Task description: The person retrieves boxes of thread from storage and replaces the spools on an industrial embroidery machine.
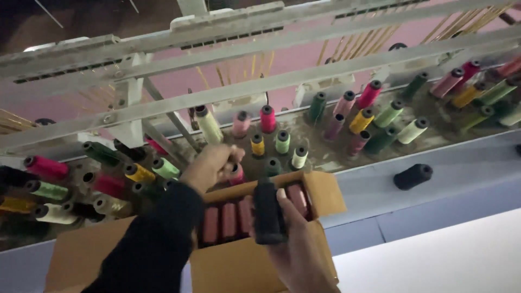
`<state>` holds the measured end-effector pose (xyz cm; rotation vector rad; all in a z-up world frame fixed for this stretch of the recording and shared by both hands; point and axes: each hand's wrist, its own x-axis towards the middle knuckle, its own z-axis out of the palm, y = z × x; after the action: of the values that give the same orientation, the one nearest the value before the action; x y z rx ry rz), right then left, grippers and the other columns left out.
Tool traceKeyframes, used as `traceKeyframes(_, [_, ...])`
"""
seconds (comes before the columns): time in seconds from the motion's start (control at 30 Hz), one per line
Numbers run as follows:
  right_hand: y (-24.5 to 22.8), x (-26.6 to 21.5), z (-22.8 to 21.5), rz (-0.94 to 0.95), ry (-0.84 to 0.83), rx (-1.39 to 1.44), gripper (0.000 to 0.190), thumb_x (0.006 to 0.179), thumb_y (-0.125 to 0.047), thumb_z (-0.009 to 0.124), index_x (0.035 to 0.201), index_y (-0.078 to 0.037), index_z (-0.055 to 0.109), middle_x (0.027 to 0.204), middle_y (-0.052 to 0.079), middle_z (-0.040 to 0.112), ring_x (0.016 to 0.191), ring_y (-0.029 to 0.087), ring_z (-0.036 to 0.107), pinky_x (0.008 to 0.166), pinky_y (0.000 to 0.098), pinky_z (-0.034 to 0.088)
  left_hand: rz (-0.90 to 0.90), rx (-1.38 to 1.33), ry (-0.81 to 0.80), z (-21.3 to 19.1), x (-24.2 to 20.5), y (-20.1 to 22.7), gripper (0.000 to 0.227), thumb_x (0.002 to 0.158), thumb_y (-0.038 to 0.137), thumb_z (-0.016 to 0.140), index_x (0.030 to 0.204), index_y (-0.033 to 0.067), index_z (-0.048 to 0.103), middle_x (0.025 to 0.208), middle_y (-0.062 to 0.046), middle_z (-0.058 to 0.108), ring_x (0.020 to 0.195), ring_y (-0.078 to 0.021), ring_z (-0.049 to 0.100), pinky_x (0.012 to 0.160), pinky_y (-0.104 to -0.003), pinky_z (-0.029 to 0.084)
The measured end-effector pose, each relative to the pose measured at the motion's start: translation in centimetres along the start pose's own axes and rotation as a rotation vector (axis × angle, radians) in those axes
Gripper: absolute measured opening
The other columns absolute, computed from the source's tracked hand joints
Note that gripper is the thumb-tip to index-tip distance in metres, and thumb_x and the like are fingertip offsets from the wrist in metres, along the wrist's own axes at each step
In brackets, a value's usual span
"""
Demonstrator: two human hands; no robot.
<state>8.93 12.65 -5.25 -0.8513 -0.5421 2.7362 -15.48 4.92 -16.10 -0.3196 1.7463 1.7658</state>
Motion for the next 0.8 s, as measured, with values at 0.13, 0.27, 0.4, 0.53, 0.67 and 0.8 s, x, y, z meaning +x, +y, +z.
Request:
traceKeyframes(0.13, [-0.3, -0.7, 0.9, 0.165, -0.066, -0.04, 0.019, 0.099, -0.026, 0.057, 0.107, -0.008, 0.055, 0.099, 0.024, 0.071, 0.078, 0.027, 0.064, 0.064, 0.0377, 0.051, -0.088, 0.011, 0.029, 0.1, -4.0, -1.5, 0.013, 0.084, 0.009, 0.069, 0.082, -0.0028, 0.065, 0.071, -0.019, 0.067, 0.055, -0.0244, 0.057, 0.05, -0.032, 0.044])
traceKeyframes(0.27, [1.0, -1.2, 1.7, 0.193, -0.203, -0.115, 0.017, 0.089, -0.014, 0.066, 0.1, -0.003, 0.06, 0.086, 0.015, 0.067, 0.071, 0.024, 0.064, 0.061, 0.0333, 0.05, -0.05, -0.246, -0.178, 2.1, -13.3, 2.7, 0.032, 0.102, 0.023, 0.049, 0.112, -0.0012, 0.069, 0.113, -0.026, 0.077, 0.108, -0.0363, 0.075, 0.085, -0.035, 0.054])
traceKeyframes(0.4, [0.4, 0.3, -0.8, 0.307, -0.242, -0.003, 0.038, 0.085, -0.018, 0.064, 0.118, 0.001, 0.065, 0.099, 0.02, 0.073, 0.086, 0.029, 0.072, 0.078, 0.0438, 0.058, 0.029, -0.466, -0.204, -0.8, -16.4, 4.8, 0.025, 0.098, 0.024, 0.059, 0.104, 0.0049, 0.073, 0.07, 0.0, 0.054, 0.047, -0.0066, 0.04, 0.034, -0.02, 0.012])
traceKeyframes(0.53, [-5.0, -0.6, -1.6, 0.169, -0.066, -0.596, 0.037, 0.089, -0.015, 0.062, 0.124, -0.007, 0.067, 0.112, 0.018, 0.069, 0.087, 0.026, 0.06, 0.07, 0.0432, 0.049, 0.135, -0.356, -0.124, -1.8, -19.4, 6.7, 0.03, 0.109, 0.022, 0.044, 0.094, 0.0045, 0.063, 0.058, 0.005, 0.027, 0.044, -0.0082, 0.02, 0.04, -0.026, 0.012])
traceKeyframes(0.67, [-9.5, 1.5, -6.8, -0.136, -0.2, -0.843, 0.029, 0.086, -0.005, 0.071, 0.115, -0.001, 0.067, 0.07, 0.017, 0.059, 0.044, 0.023, 0.049, 0.036, 0.0354, 0.039, 0.158, -0.165, 0.071, -2.9, -20.7, 8.2, 0.031, 0.109, 0.026, 0.047, 0.093, 0.0062, 0.064, 0.061, 0.005, 0.03, 0.045, -0.0065, 0.022, 0.041, -0.024, 0.015])
traceKeyframes(0.8, [-11.0, 2.9, -5.9, -0.413, -0.029, -0.672, 0.017, 0.097, -0.015, 0.057, 0.112, -0.005, 0.058, 0.068, 0.016, 0.047, 0.036, 0.022, 0.042, 0.032, 0.0311, 0.026, 0.118, -0.034, 0.178, -3.0, -21.5, 9.0, 0.034, 0.109, 0.032, 0.051, 0.102, 0.0068, 0.073, 0.067, 0.003, 0.038, 0.052, -0.0082, 0.031, 0.048, -0.025, 0.022])
